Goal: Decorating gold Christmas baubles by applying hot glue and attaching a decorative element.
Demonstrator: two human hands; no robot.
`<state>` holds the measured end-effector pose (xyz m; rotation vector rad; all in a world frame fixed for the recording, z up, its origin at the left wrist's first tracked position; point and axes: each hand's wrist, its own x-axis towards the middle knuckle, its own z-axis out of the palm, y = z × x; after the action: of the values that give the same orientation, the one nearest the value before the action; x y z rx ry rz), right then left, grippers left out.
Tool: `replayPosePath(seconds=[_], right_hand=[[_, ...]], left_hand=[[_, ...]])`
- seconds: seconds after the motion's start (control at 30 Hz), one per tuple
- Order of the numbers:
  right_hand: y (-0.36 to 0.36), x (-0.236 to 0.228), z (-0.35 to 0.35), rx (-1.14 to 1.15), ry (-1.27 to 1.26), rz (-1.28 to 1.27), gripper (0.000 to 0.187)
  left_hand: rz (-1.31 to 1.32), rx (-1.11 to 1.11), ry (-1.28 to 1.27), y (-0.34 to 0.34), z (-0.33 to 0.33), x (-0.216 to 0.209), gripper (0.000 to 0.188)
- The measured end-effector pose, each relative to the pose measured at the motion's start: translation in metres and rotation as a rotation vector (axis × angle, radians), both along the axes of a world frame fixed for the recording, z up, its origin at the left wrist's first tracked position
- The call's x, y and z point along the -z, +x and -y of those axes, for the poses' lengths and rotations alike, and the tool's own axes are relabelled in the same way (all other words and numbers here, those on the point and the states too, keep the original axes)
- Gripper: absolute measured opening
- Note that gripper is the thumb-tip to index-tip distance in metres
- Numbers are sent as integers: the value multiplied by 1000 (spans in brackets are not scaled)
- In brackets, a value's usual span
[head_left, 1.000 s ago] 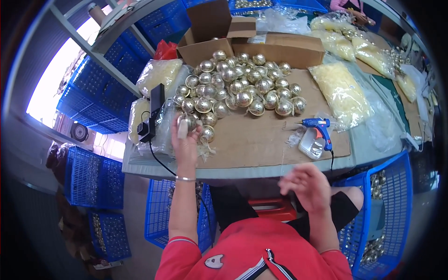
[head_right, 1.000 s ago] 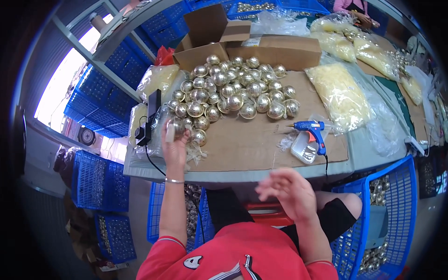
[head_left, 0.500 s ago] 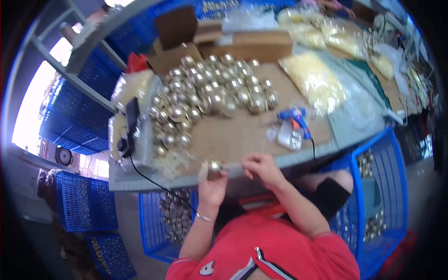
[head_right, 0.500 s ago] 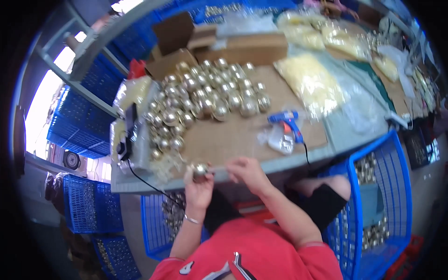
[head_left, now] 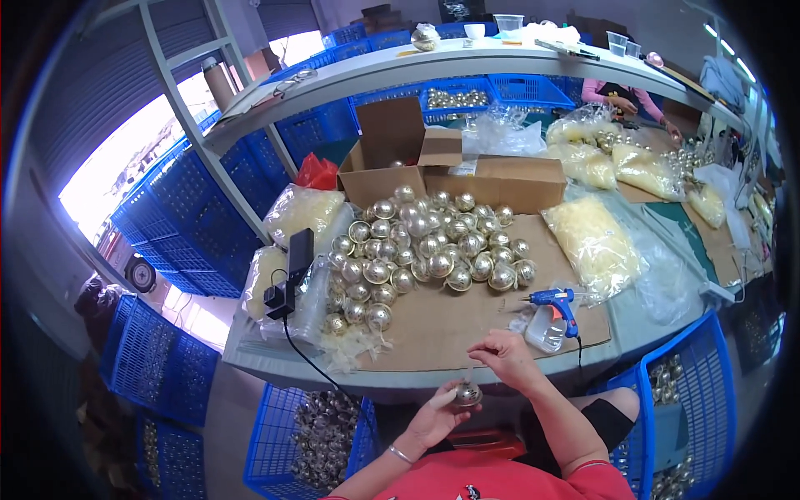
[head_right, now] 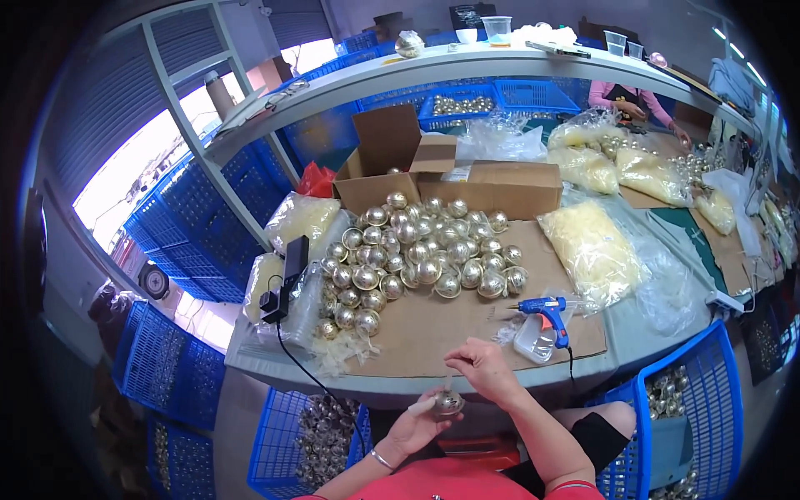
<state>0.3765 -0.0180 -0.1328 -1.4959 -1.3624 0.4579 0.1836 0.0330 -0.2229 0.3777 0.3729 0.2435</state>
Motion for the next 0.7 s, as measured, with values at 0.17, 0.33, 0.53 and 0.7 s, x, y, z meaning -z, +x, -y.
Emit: replayPosePath(seconds=[0.17,0.33,0.53,0.7], right_hand=[[-3,-13,12,-26,-106,-163,11],[-1,-4,6,121,-132,-206,6],[-1,-11,9,45,-8,-337,4],[-5,2,15,61,-19,-322,5]], left_hand=[[7,-118,-10,1,0,-18,34],[-20,-176,-65,12,-17,-13,33],[-42,-204,49,16,-14,-39,28],[-101,-237,323,13,-3,-34,27]])
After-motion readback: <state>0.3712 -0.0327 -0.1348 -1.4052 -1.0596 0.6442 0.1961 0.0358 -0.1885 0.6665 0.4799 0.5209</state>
